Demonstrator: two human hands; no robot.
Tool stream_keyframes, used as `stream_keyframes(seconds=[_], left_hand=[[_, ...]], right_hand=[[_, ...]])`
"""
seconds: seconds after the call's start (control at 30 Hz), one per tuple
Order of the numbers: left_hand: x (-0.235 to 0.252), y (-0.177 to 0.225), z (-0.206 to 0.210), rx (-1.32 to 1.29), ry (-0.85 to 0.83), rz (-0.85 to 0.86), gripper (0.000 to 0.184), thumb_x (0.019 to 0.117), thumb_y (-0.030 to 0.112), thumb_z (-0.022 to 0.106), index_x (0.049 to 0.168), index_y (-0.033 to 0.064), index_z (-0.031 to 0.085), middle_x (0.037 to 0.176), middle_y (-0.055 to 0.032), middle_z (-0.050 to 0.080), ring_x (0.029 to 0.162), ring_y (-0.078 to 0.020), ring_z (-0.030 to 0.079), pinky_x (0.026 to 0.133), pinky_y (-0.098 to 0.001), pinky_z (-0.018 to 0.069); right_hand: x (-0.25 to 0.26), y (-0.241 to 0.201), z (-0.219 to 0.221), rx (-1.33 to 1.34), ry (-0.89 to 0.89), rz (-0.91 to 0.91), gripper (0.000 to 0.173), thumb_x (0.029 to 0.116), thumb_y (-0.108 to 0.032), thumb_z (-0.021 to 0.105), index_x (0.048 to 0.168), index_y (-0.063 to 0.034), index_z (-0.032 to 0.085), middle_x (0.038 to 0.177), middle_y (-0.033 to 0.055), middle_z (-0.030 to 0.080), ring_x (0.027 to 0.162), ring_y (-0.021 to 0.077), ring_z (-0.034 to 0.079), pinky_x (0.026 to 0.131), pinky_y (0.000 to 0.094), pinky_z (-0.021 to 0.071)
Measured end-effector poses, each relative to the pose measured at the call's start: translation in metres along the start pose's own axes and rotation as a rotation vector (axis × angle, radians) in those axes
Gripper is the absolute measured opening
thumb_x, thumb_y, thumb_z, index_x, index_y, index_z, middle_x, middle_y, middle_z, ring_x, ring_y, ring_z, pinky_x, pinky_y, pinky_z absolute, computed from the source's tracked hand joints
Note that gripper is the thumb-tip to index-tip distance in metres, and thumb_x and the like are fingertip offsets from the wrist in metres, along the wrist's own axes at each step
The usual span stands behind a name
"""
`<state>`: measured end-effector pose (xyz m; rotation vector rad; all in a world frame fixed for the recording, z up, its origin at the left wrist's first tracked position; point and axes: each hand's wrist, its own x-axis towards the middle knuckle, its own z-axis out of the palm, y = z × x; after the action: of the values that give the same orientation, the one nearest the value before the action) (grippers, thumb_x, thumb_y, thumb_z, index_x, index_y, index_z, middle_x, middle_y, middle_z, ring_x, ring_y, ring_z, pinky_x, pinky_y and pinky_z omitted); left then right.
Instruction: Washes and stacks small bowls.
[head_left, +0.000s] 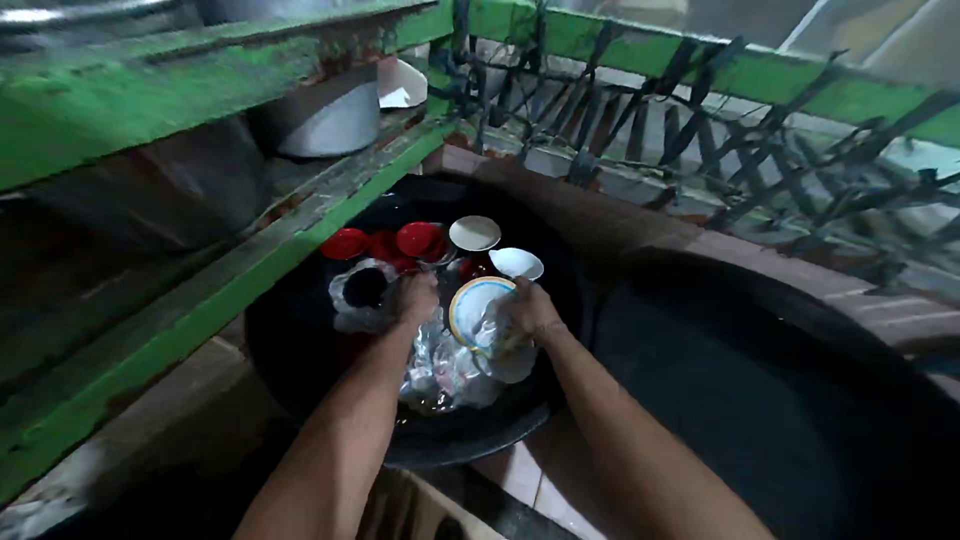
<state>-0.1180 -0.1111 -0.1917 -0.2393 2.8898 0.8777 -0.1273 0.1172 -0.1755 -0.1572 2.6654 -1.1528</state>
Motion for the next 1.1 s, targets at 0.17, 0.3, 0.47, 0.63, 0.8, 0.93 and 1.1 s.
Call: stream_keyframes(seconds=[0.17,0.3,0.47,0.63,0.8,0.93,1.1], left_hand=[[0.053,0.010,0.073,-0.251,0.206,0.027,0.039,0.1080,0.015,0.050,0.135,-0.0122,0.056,0.134,-0.0356,0.058,0.126,-0.0484,0.057,0.108,-0.0586,0.0452],[0.075,0.041,0.074,-0.182,0.005,-0.173,0.050,0.1063,0.015,0.054,0.150,-0.0072,0.044,0.155,-0.0298,0.043,0.146,-0.0431,0.040,0.120,-0.0548,0.0339],[0.058,0.052,0.052,-0.089,-0.008,-0.236,0.056,0.0964,0.016,0.069,0.143,-0.0075,0.050,0.145,-0.0310,0.052,0.136,-0.0462,0.050,0.112,-0.0605,0.0414],[0.021,0.076,0.008,-0.284,0.182,-0.122,0.046,0.1018,0.013,0.056,0.148,0.0101,0.050,0.128,-0.0273,0.065,0.118,-0.0460,0.064,0.097,-0.0656,0.0508],[-0.011,0.079,-0.028,-0.459,0.331,-0.071,0.048,0.1118,0.040,0.041,0.147,0.0081,0.049,0.127,-0.0248,0.067,0.119,-0.0408,0.065,0.102,-0.0615,0.0493],[-0.017,0.048,-0.036,-0.723,0.200,-0.071,0.049,0.1131,0.040,0.037,0.142,0.0046,0.056,0.132,-0.0234,0.063,0.111,-0.0337,0.067,0.091,-0.0553,0.0566],[-0.020,0.036,-0.021,-1.053,0.123,-0.228,0.052,0.1126,0.044,0.036,0.151,0.0109,0.047,0.146,-0.0219,0.052,0.121,-0.0377,0.061,0.091,-0.0587,0.0562]], right_hand=[[-0.054,-0.006,-0.006,-0.031,0.478,-0.163,0.032,0.1013,-0.018,0.066,0.126,0.0012,0.059,0.099,0.0227,0.072,0.091,0.0401,0.073,0.082,0.0599,0.0580],[-0.048,-0.002,-0.016,0.188,0.630,-0.053,0.035,0.1032,-0.018,0.063,0.132,0.0002,0.056,0.111,0.0225,0.070,0.098,0.0352,0.072,0.088,0.0550,0.0574],[-0.030,0.003,-0.018,0.552,0.546,0.028,0.029,0.0992,-0.024,0.069,0.118,-0.0028,0.069,0.100,0.0128,0.073,0.090,0.0207,0.072,0.083,0.0447,0.0597],[-0.010,0.002,-0.015,1.039,0.386,0.148,0.035,0.1022,-0.028,0.064,0.127,-0.0030,0.059,0.094,0.0086,0.067,0.076,0.0153,0.066,0.070,0.0364,0.0585],[0.010,-0.013,0.019,1.423,0.136,0.218,0.052,0.1081,-0.036,0.050,0.152,-0.0113,0.037,0.136,0.0159,0.060,0.121,0.0292,0.063,0.097,0.0526,0.0558],[0.017,-0.020,0.029,1.387,0.105,0.438,0.055,0.1043,-0.043,0.053,0.147,-0.0111,0.041,0.133,0.0200,0.058,0.116,0.0367,0.063,0.087,0.0585,0.0579],[0.023,-0.017,0.047,1.287,-0.037,0.475,0.062,0.1048,-0.054,0.046,0.149,-0.0111,0.039,0.134,0.0175,0.059,0.111,0.0318,0.064,0.084,0.0514,0.0577]])
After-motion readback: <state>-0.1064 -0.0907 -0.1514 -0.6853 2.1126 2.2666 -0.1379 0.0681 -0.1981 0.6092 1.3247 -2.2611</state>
